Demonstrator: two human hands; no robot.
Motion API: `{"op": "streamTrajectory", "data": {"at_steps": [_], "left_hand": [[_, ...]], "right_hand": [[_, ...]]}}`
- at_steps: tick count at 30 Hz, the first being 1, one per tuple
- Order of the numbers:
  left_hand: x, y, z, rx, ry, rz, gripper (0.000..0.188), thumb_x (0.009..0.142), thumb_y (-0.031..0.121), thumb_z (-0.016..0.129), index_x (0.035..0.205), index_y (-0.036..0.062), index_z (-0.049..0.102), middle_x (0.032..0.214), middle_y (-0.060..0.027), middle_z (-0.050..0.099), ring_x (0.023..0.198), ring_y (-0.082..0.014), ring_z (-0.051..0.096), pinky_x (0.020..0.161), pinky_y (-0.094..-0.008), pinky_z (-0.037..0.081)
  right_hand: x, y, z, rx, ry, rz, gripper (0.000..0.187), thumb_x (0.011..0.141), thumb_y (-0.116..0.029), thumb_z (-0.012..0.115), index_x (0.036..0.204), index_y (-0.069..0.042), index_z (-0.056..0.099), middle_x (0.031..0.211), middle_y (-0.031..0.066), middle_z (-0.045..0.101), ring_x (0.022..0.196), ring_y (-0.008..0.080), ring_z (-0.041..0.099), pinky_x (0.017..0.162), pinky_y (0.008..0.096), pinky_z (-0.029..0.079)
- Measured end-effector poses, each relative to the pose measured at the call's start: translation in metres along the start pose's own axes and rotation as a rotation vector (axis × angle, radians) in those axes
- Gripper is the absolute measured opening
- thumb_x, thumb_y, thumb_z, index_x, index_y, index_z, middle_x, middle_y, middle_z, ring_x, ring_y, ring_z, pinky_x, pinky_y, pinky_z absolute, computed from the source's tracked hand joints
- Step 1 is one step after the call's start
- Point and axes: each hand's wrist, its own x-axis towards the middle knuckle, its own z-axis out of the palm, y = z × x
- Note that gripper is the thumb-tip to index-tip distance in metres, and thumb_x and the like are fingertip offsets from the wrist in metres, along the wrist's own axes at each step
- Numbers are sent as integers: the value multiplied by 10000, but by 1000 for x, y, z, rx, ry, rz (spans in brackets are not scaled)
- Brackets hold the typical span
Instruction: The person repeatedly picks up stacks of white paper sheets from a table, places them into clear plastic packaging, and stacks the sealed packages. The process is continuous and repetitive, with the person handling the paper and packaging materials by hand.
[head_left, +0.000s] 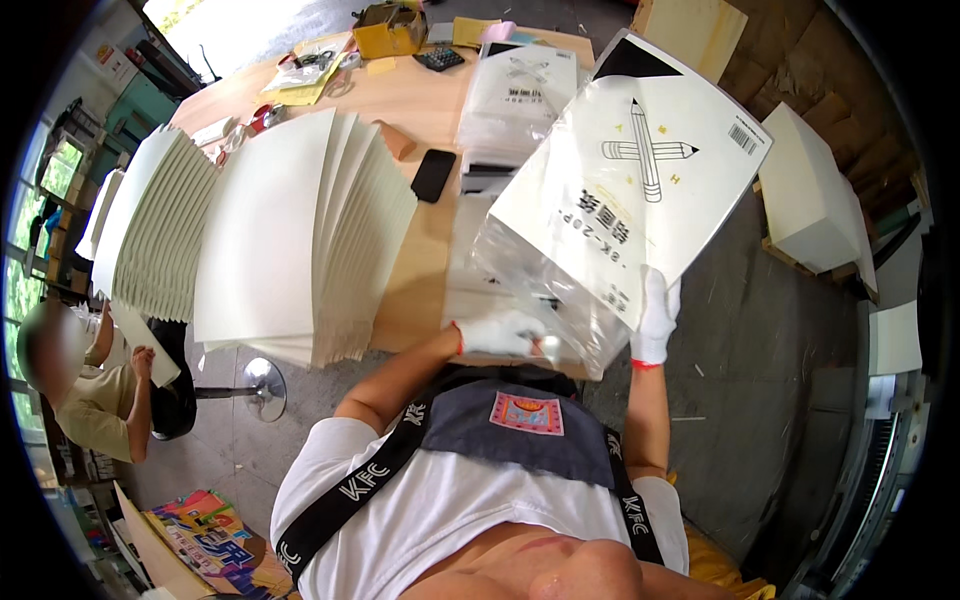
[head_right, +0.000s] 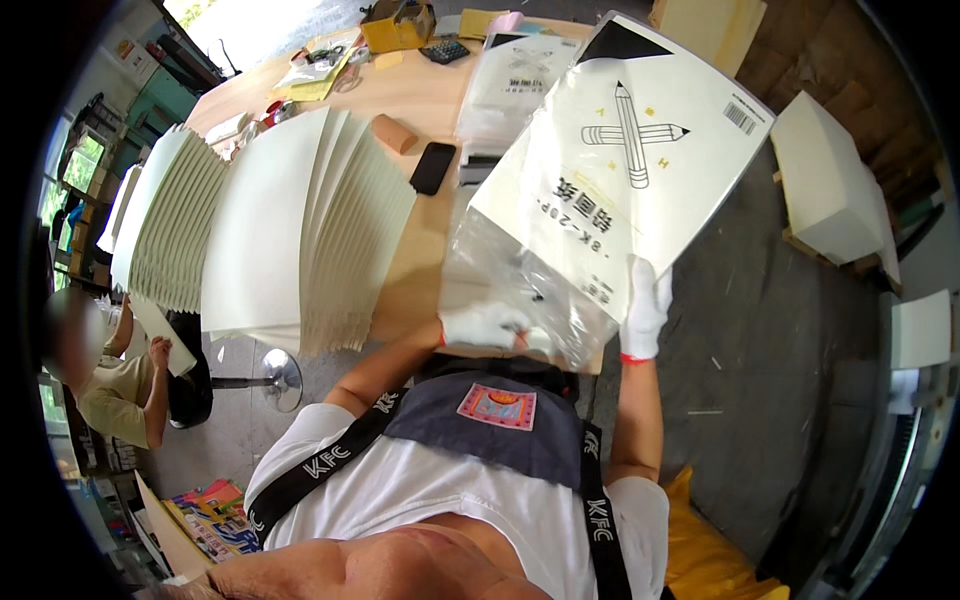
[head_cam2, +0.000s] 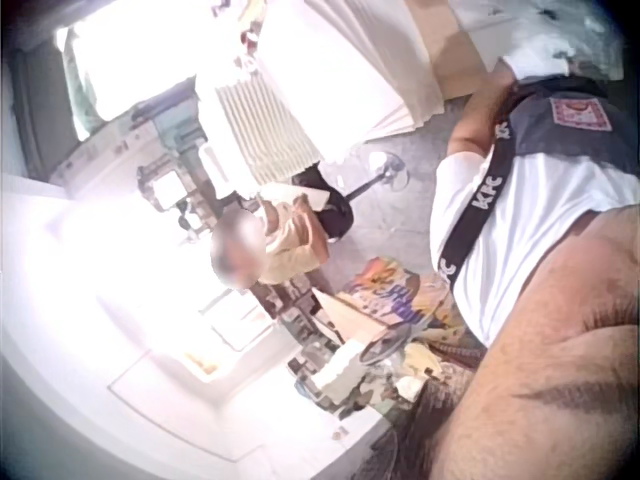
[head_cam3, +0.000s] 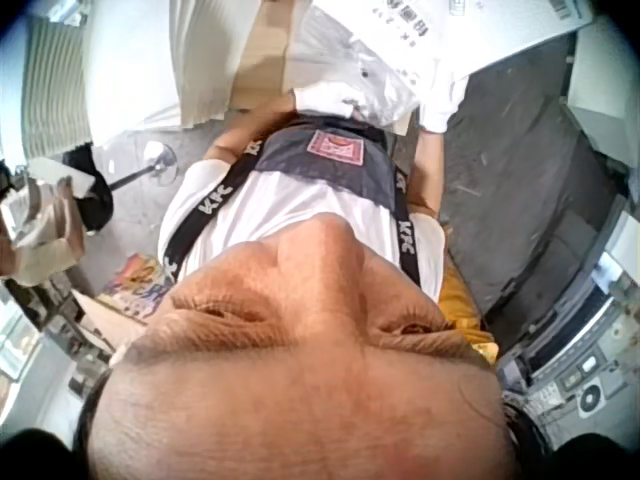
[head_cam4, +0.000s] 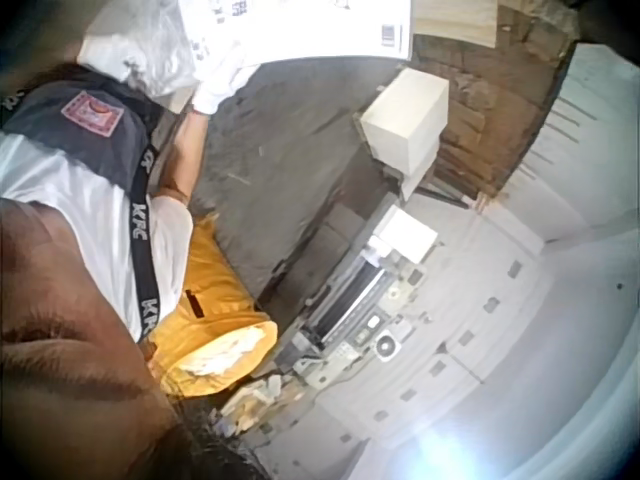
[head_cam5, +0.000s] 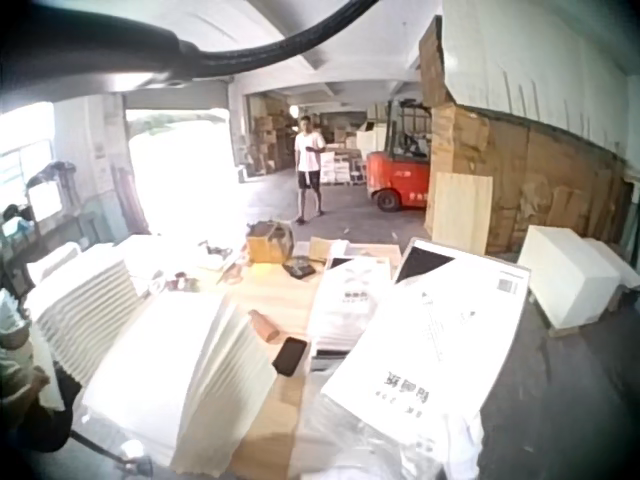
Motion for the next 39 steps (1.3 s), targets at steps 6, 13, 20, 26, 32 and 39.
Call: {"op": "streamTrajectory", "data": {"at_steps": [6, 13, 20, 26, 32, 39], "left_hand": [[41, -40, -128, -1309, 597, 259, 431, 928, 241, 664, 1237, -42, 559, 1198, -102, 631, 1102, -207, 598, 962, -313, 477], [115, 4, -269, -436, 1261, 263, 363, 910, 90, 641, 1250, 13, 539, 939, -18, 624, 779, -99, 596, 661, -239, 491], [164, -95, -403, -430, 1364, 173, 245, 932, 185, 636, 1124, 33, 617, 844, 22, 606, 685, -65, 540, 607, -230, 463], [199, -240, -378, 278, 1030, -731, 437, 842, 279, 659, 1246, 129, 588, 1099, -220, 652, 1074, -401, 616, 912, -472, 492], [208, -249, -367, 259, 1105, -736, 564, 849, 355, 665, 1372, 200, 521, 1279, -205, 534, 1125, -399, 584, 939, -465, 473], [180, -176, -307, 561, 1529, -296, 603, 820, 215, 715, 1369, 116, 488, 1321, -168, 527, 1172, -391, 524, 963, -462, 451]], "right_hand": [[94, -7, -22, -41, -168, 16, 469, 987, -134, 548, 1414, 21, 430, 1292, 105, 584, 1106, 164, 576, 966, 305, 456], [284, -18, 82, -33, -253, -175, 397, 996, -240, 568, 1271, 46, 553, 1213, 66, 614, 1097, 129, 562, 966, 285, 439], [390, 108, 150, -284, -174, -91, 466, 949, -416, 632, 1164, -4, 661, 1052, 65, 688, 954, 140, 613, 846, 270, 465], [416, 315, 123, -516, -86, 346, 493, 904, -460, 642, 1121, -21, 697, 1066, 129, 724, 1002, 244, 658, 884, 356, 480], [402, 273, 123, -14, -32, 648, 343, 881, -351, 712, 1121, -114, 648, 775, 20, 594, 631, 172, 622, 518, 398, 544], [323, 212, 86, -33, -370, 733, 435, 914, -198, 689, 1262, 16, 540, 843, 95, 648, 553, 102, 531, 428, 229, 363]]}}
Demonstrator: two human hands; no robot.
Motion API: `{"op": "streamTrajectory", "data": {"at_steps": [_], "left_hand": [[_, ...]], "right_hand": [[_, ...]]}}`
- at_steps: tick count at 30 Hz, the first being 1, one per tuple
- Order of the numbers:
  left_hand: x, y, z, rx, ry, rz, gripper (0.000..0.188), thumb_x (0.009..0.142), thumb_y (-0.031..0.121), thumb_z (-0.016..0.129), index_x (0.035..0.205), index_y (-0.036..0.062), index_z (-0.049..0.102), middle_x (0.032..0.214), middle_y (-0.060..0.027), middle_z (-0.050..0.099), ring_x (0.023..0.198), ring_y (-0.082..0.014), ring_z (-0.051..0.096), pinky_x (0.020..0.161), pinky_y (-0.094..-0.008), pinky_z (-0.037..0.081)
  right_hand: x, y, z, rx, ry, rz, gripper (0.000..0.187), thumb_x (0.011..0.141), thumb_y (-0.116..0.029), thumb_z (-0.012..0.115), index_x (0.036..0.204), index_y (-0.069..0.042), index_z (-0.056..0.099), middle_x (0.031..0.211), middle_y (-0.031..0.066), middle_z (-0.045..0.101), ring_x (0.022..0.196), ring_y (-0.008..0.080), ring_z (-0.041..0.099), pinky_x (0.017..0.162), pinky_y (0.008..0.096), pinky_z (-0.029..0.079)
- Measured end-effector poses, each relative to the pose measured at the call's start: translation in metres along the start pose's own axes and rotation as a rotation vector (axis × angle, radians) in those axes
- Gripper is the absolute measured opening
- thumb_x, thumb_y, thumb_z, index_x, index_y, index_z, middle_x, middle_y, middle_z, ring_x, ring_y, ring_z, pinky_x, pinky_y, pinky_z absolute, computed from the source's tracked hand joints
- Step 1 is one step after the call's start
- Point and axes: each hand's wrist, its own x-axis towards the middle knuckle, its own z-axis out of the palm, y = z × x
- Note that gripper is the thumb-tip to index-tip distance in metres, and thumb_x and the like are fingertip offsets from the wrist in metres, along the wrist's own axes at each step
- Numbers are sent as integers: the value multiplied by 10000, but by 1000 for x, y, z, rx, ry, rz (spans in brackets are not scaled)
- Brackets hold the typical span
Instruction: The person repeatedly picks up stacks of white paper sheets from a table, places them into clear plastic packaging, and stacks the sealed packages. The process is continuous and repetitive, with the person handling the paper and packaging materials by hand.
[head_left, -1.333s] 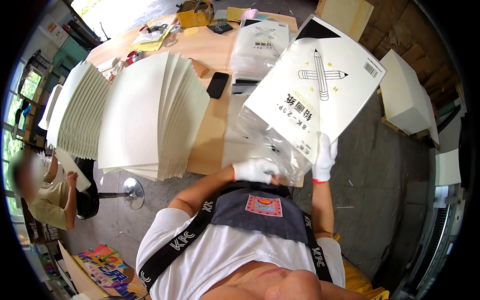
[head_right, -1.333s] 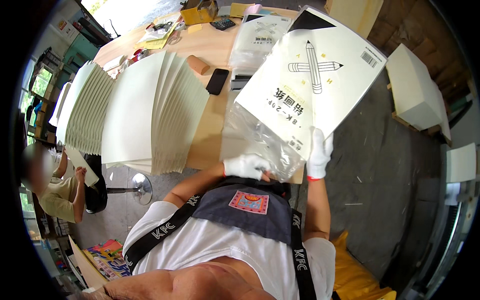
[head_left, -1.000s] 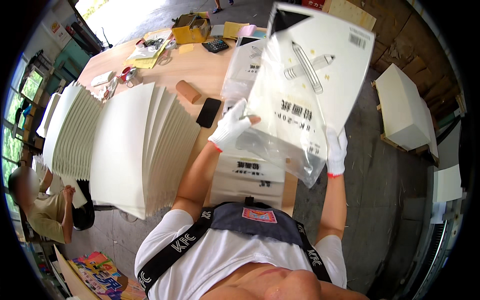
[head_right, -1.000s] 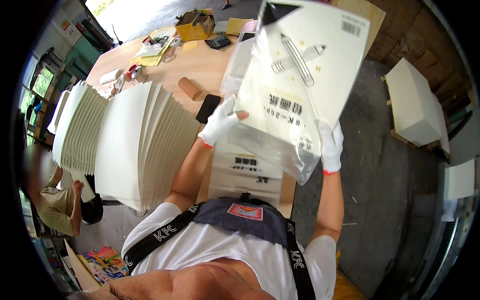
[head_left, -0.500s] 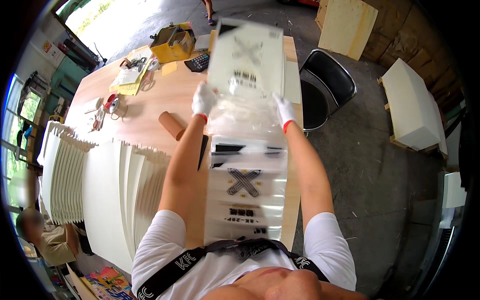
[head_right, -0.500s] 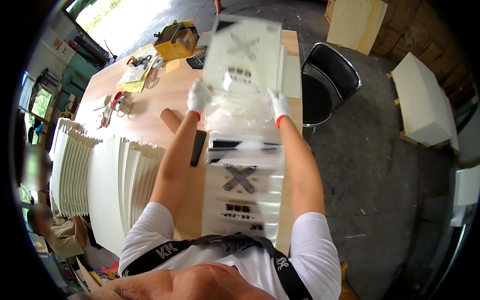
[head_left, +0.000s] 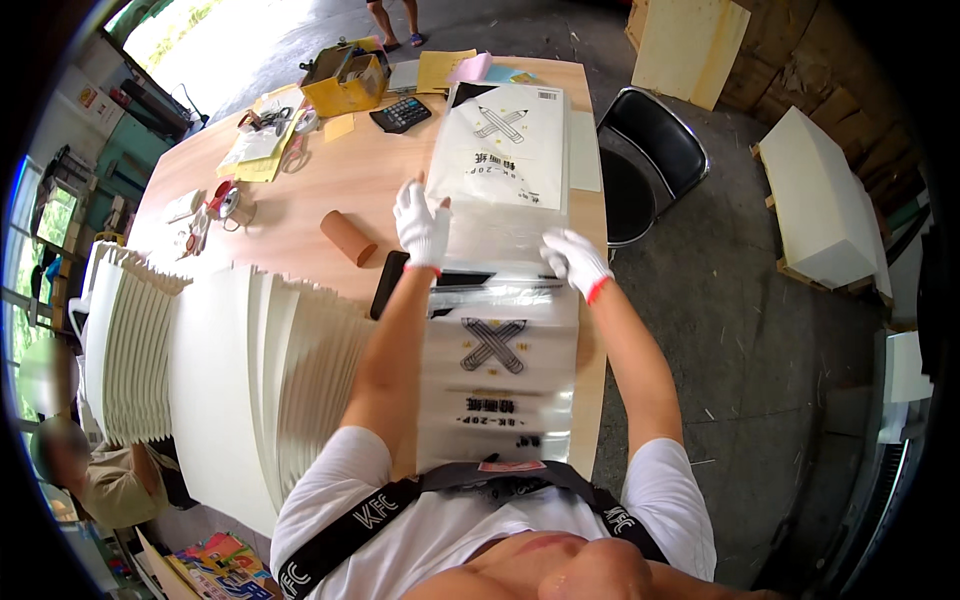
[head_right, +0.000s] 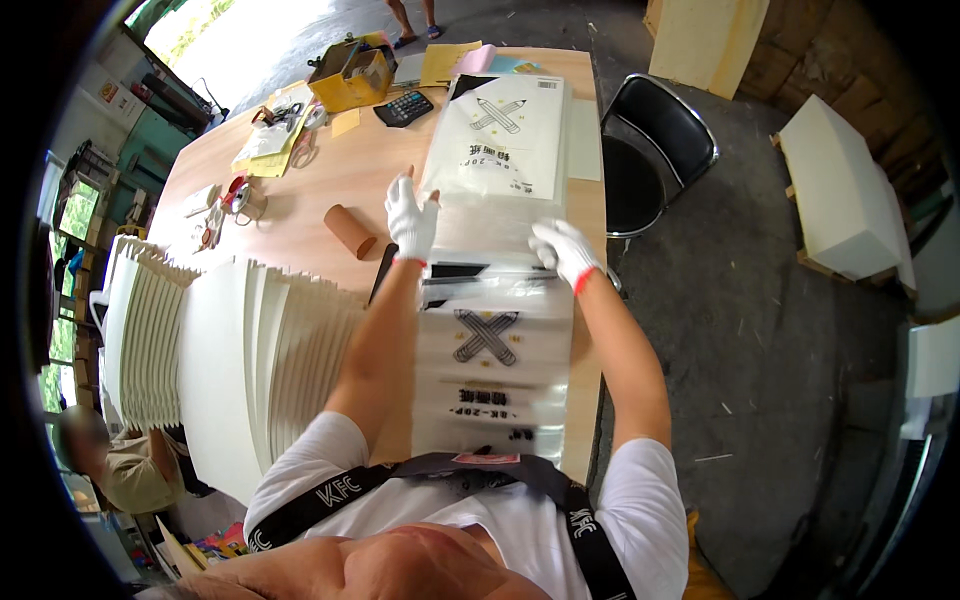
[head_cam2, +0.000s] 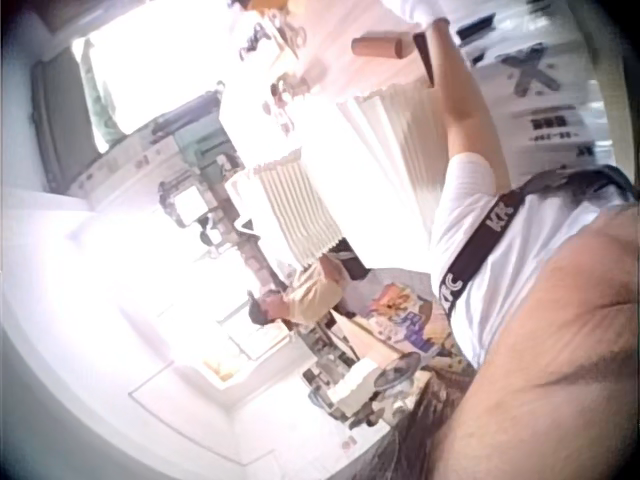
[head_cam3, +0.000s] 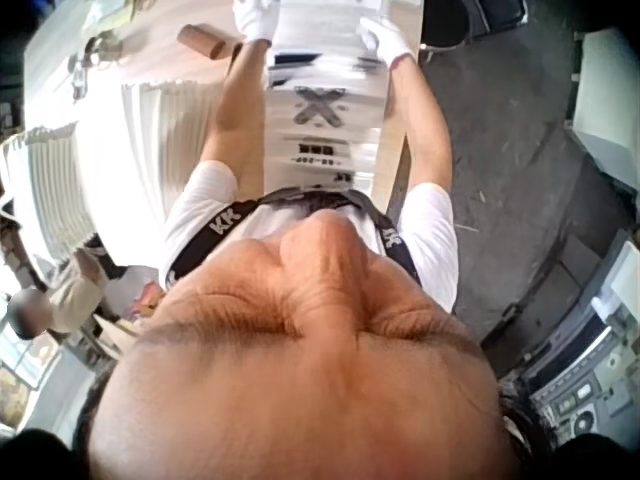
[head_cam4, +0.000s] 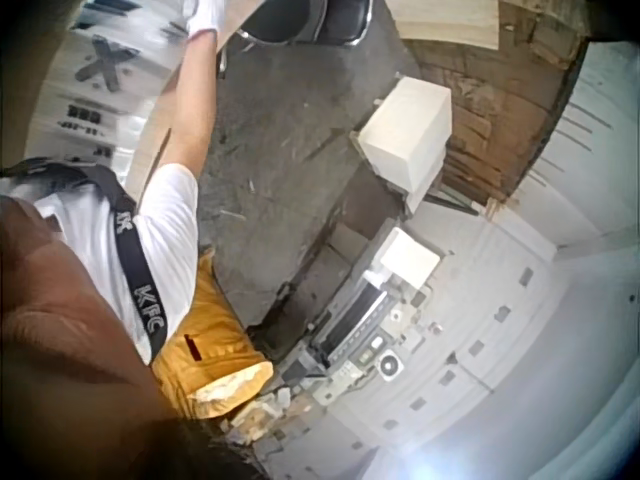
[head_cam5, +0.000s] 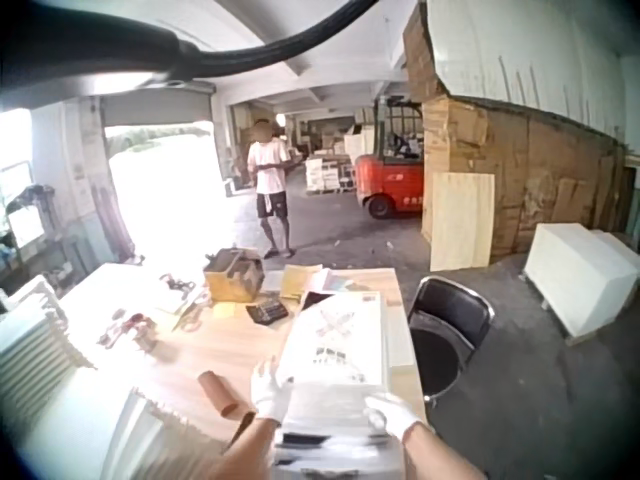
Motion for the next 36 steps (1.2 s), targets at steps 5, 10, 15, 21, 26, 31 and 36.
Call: {"op": "streamTrajectory", "data": {"at_steps": [5, 10, 15, 21, 26, 31, 36], "left_hand": [[-147, 49, -84, -269, -146, 100, 376, 842, 46, 654, 1212, 37, 589, 1139, -181, 622, 1058, -358, 580, 914, -401, 460], [-293, 40, -166, -290, -758, 197, 199, 817, 160, 679, 1005, 94, 672, 944, -152, 647, 906, -305, 629, 725, -389, 510], [-341, 34, -205, -188, -899, 417, 174, 762, 250, 714, 889, 131, 712, 866, -139, 659, 858, -300, 642, 710, -423, 500], [-360, 9, -170, -130, -1176, 195, 149, 750, 294, 691, 788, 153, 717, 817, -101, 651, 853, -307, 626, 756, -445, 494], [-349, 36, -200, 1, -1013, 527, 210, 808, 315, 654, 885, 144, 746, 915, -92, 686, 890, -326, 634, 758, -442, 507], [-358, 19, -180, -186, -1073, 241, 167, 816, 232, 631, 892, 119, 729, 880, -88, 711, 810, -317, 658, 750, -418, 520], [-335, 30, -192, -234, -1220, 172, 216, 884, 188, 534, 900, 69, 714, 925, -130, 725, 854, -264, 692, 768, -359, 528]], "right_hand": [[-174, 36, -8, -100, 64, 68, 418, 942, -206, 662, 1291, -8, 545, 806, 69, 647, 537, 89, 510, 450, 216, 369], [-315, 133, -18, -40, 121, 140, 390, 956, -188, 634, 1286, 0, 547, 799, 52, 646, 555, 86, 528, 478, 222, 408], [-383, 182, 0, 18, 180, 131, 348, 986, -184, 586, 1279, -1, 544, 814, 34, 636, 577, 83, 523, 525, 215, 416], [-420, 195, 30, 70, 154, 84, 356, 976, -254, 617, 1264, -50, 572, 808, 17, 652, 584, 76, 533, 535, 214, 422], [-451, 216, 40, 53, 231, 95, 343, 983, -252, 605, 1261, -53, 575, 814, 14, 664, 593, 69, 555, 539, 210, 435], [-469, 229, 55, 66, 220, 78, 340, 987, -261, 598, 1254, -51, 581, 815, 19, 663, 588, 72, 559, 535, 207, 441], [-469, 230, 71, 61, 161, 87, 354, 988, -289, 597, 1248, -50, 586, 829, 27, 662, 607, 78, 566, 531, 209, 442]]}}
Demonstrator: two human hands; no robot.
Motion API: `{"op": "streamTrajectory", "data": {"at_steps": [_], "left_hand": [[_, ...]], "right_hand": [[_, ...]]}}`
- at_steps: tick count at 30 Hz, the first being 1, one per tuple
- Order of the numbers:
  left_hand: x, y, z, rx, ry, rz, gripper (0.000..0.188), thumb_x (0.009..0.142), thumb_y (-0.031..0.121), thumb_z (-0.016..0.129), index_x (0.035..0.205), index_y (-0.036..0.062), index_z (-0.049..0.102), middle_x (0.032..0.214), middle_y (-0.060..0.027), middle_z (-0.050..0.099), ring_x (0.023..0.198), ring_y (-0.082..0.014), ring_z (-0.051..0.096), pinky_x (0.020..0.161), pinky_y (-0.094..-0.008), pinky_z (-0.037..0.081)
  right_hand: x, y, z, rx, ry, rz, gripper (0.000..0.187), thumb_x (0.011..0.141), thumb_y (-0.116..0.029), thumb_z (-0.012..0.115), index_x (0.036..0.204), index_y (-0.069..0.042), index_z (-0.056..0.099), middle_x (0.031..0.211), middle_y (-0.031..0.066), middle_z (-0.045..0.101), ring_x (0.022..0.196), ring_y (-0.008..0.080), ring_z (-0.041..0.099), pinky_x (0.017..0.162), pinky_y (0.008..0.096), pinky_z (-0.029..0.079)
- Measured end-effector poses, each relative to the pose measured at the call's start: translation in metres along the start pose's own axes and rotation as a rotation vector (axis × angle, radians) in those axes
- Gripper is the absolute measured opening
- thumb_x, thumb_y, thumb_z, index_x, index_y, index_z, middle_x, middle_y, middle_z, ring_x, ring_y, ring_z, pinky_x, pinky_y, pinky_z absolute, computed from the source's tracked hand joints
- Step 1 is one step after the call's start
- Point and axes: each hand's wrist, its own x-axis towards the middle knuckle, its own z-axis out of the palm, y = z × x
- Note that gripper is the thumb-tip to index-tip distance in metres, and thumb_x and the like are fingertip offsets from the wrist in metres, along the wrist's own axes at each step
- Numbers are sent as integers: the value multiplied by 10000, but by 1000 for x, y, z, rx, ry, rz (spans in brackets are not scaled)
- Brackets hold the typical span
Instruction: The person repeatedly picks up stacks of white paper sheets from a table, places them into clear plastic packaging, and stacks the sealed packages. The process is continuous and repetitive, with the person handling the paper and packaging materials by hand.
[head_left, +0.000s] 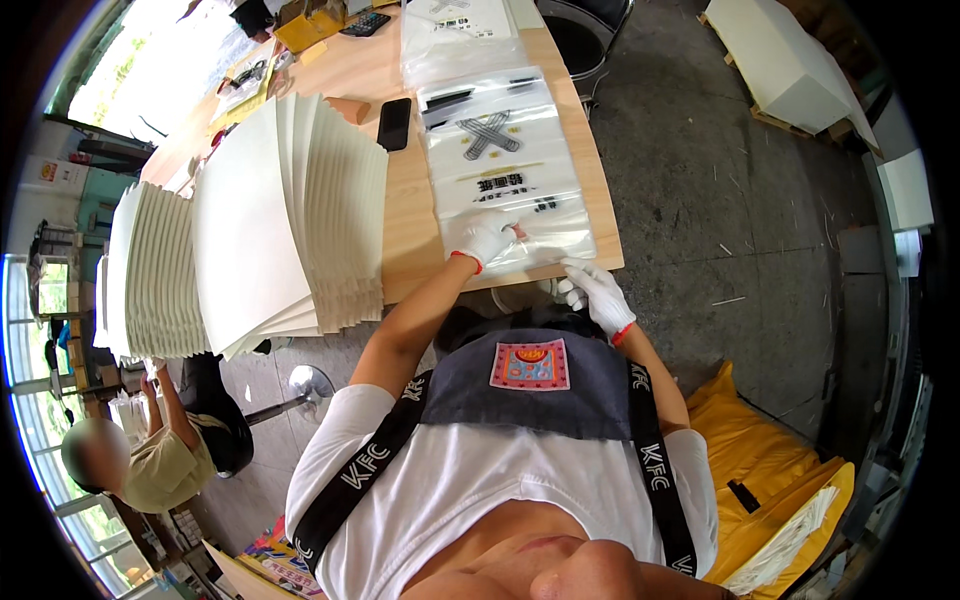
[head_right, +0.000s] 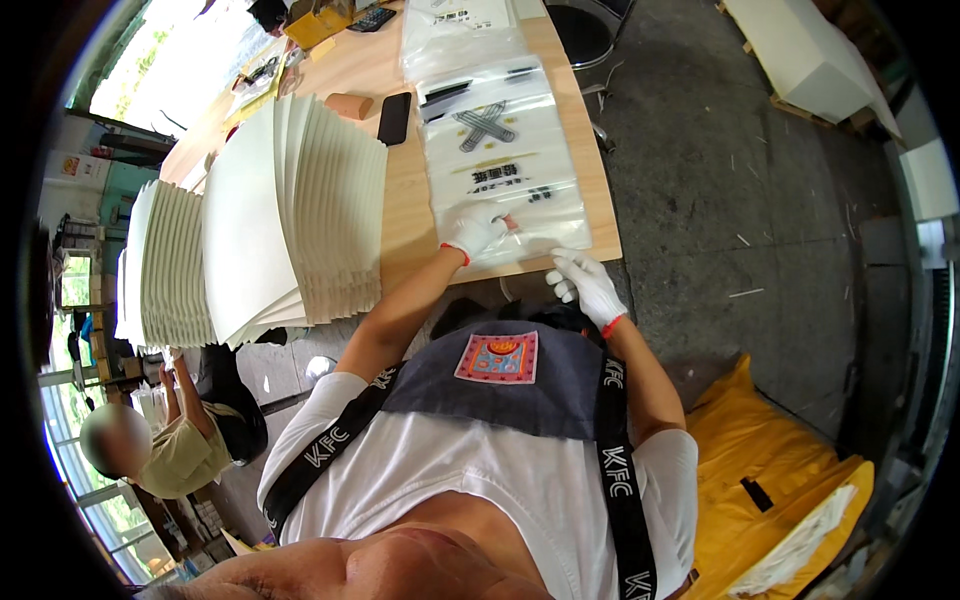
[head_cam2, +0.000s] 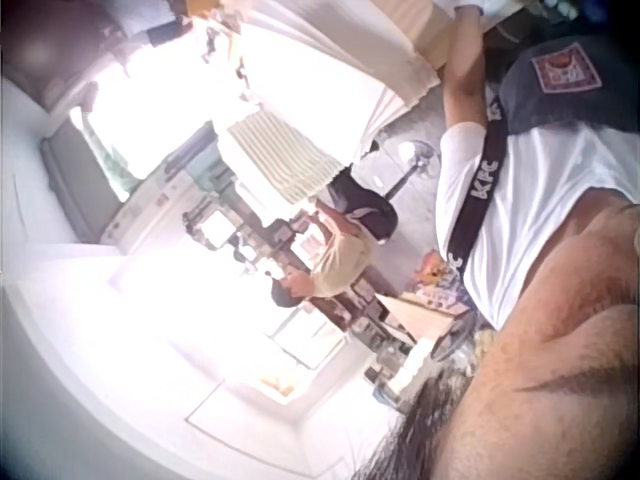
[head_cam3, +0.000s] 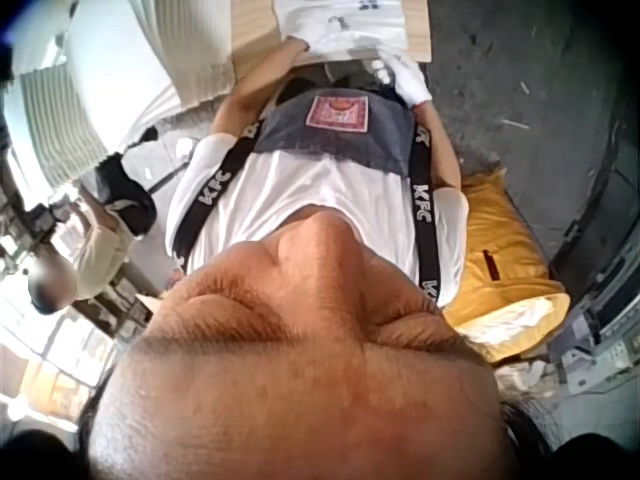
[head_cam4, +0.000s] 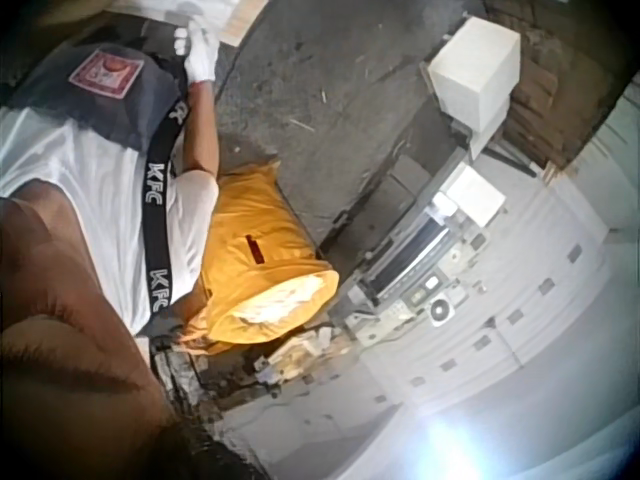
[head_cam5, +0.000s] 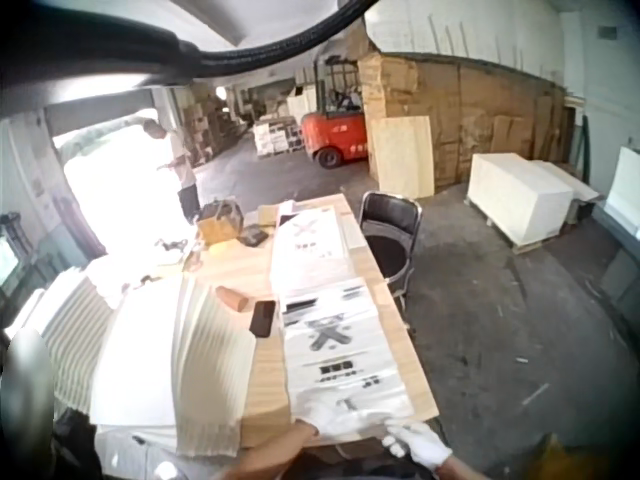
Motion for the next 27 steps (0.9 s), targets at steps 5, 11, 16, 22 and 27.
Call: {"op": "streamTrajectory", "data": {"at_steps": [5, 11, 16, 22, 27], "left_hand": [[14, -11, -12, -12, 24, 59, 295, 910, 278, 523, 863, 66, 724, 860, -162, 698, 817, -315, 663, 761, -416, 495], [20, 25, -43, -72, 10, 181, 291, 962, 257, 504, 882, 55, 699, 922, -132, 677, 886, -282, 645, 773, -401, 494], [45, 30, -83, -1240, 275, 179, 195, 942, 89, 574, 1136, 90, 556, 849, -22, 614, 805, -157, 612, 740, -319, 507], [15, 94, -119, -773, 272, 77, 242, 920, 64, 610, 1159, 68, 569, 924, -40, 648, 708, -87, 576, 616, -254, 480], [7, 119, -108, -498, 250, 129, 181, 919, 60, 613, 1097, 83, 642, 842, -4, 623, 698, -80, 530, 629, -250, 463]], "right_hand": [[22, -20, 43, 37, -110, 157, 400, 986, -327, 594, 1273, -49, 572, 895, 34, 659, 654, 87, 557, 566, 233, 462], [116, -9, 66, -16, 98, -492, 434, 975, -420, 574, 1115, -17, 655, 877, -1, 649, 679, 105, 581, 583, 289, 482], [107, -13, 25, -852, 208, -210, 559, 977, -539, 454, 954, -47, 719, 744, 120, 671, 630, 208, 644, 650, 369, 497], [72, -42, 15, -999, 194, -206, 561, 962, -551, 447, 1137, -74, 686, 824, 188, 684, 721, 341, 656, 744, 440, 501], [58, -118, 99, -1294, 187, -431, 424, 1016, -340, 408, 1343, -87, 501, 1061, 191, 669, 950, 344, 634, 867, 425, 475]]}}
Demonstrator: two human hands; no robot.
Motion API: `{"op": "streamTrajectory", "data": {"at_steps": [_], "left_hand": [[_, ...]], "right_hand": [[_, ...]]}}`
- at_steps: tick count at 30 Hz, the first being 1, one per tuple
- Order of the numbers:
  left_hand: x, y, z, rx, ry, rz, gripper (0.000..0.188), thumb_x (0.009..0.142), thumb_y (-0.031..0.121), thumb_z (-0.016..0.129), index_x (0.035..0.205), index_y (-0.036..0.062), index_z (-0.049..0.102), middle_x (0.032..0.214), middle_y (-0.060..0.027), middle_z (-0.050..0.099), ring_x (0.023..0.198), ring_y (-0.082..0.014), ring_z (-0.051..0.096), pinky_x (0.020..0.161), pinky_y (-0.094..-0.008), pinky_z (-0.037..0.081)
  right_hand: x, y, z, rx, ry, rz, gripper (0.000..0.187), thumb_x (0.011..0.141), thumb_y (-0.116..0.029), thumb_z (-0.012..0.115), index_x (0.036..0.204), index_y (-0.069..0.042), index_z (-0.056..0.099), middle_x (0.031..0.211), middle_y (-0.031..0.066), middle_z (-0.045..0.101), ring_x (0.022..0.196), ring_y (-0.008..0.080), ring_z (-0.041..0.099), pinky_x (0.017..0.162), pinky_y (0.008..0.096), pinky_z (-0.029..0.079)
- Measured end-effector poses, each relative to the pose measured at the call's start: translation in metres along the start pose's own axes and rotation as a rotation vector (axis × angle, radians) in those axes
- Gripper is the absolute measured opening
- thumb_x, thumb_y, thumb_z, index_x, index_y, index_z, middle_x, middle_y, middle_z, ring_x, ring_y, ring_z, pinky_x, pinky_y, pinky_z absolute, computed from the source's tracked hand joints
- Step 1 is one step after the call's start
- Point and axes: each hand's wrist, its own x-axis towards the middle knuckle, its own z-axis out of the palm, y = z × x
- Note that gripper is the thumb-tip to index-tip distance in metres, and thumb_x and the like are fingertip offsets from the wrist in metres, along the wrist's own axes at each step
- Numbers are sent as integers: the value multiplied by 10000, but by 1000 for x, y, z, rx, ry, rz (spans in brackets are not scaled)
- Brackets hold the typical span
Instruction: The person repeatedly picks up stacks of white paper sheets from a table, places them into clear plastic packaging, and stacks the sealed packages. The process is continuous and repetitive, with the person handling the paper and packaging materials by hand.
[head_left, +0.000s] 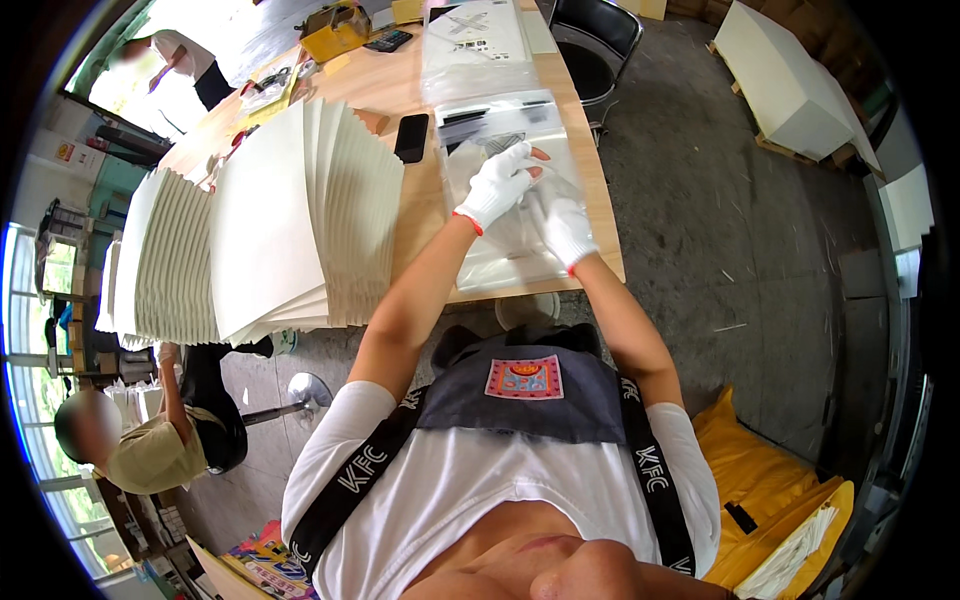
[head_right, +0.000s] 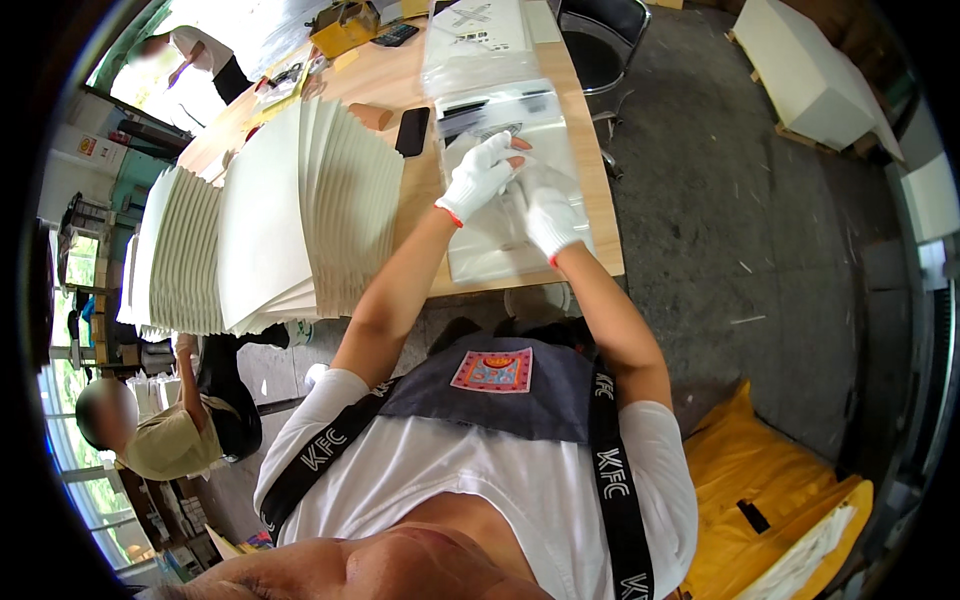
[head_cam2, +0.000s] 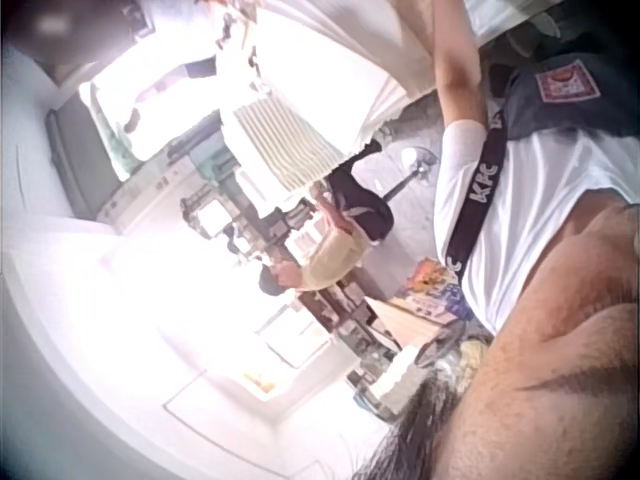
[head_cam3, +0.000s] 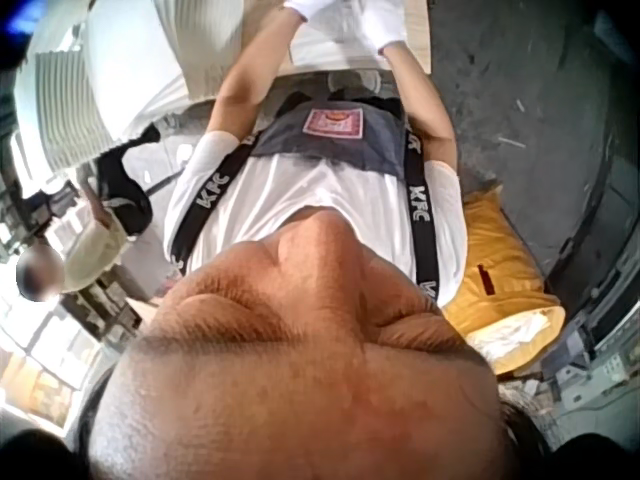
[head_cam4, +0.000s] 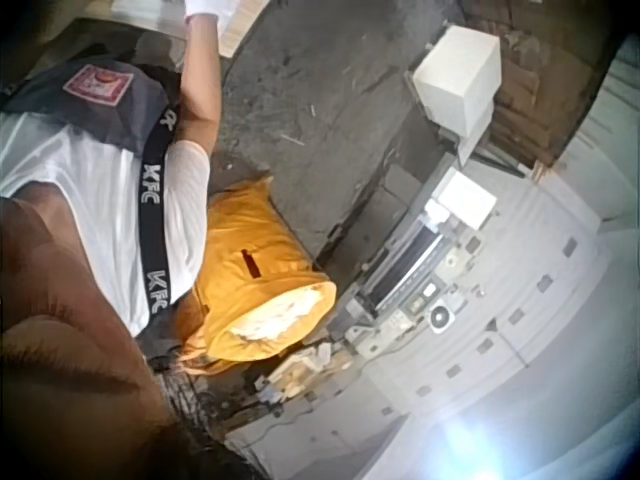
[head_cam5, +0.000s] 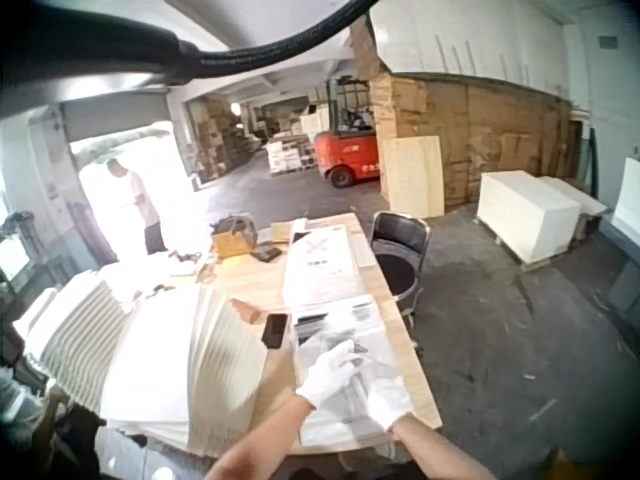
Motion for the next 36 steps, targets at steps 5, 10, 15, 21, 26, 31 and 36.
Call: {"op": "streamTrajectory", "data": {"at_steps": [5, 10, 15, 21, 26, 31, 36], "left_hand": [[-5, 35, 11, 172, 42, 199, 215, 880, 15, 598, 1088, 69, 602, 873, -54, 696, 750, -165, 655, 665, -305, 504], [-50, 13, -17, 876, 369, 308, 374, 740, 175, 753, 1083, 135, 608, 1156, -88, 619, 1080, -311, 598, 865, -419, 481], [-134, 40, -33, 767, 589, 682, 479, 571, 148, 822, 1024, 95, 675, 1167, -104, 626, 1132, -344, 572, 998, -471, 454], [-252, 24, -93, 924, 803, 738, 284, 627, 17, 770, 768, 78, 532, 1077, -104, 655, 1020, -323, 613, 886, -527, 479], [-276, 31, -117, 1127, 970, 351, 287, 597, 15, 757, 828, 83, 601, 1090, -53, 638, 1067, -287, 576, 913, -461, 469], [-279, 17, -123, 1118, 980, 420, 300, 562, 9, 739, 822, 95, 616, 1080, -34, 626, 1073, -267, 565, 925, -445, 469], [-287, 26, -123, 1075, 947, 369, 308, 599, -4, 742, 877, 86, 646, 1051, -60, 625, 1005, -259, 594, 889, -411, 492]], "right_hand": [[115, 118, 146, 48, 509, -564, 414, 992, -357, 477, 1295, -81, 538, 1132, 125, 672, 1027, 277, 644, 828, 401, 501], [57, 54, 43, -182, -337, -536, 414, 966, -423, 498, 1255, -150, 612, 1187, 113, 666, 1061, 310, 638, 859, 420, 501], [-38, -71, -113, -207, -324, -238, 396, 942, -466, 532, 1058, -127, 701, 957, 133, 713, 904, 287, 683, 784, 374, 517], [-36, -166, -36, 250, -2, -1039, 220, 892, -216, 668, 1071, -89, 679, 1051, 86, 693, 947, 262, 661, 859, 360, 508], [3, -224, 25, -6, 132, -1528, 318, 813, -233, 717, 1114, -155, 654, 1165, 28, 652, 1020, 231, 623, 895, 365, 492], [29, -262, 23, 66, -42, -1690, 201, 796, -241, 723, 971, -144, 721, 950, 13, 709, 832, 212, 662, 725, 325, 539], [21, -267, 24, 253, -81, -1375, 200, 879, -246, 655, 1009, -111, 725, 930, 82, 716, 796, 246, 683, 732, 328, 534]]}}
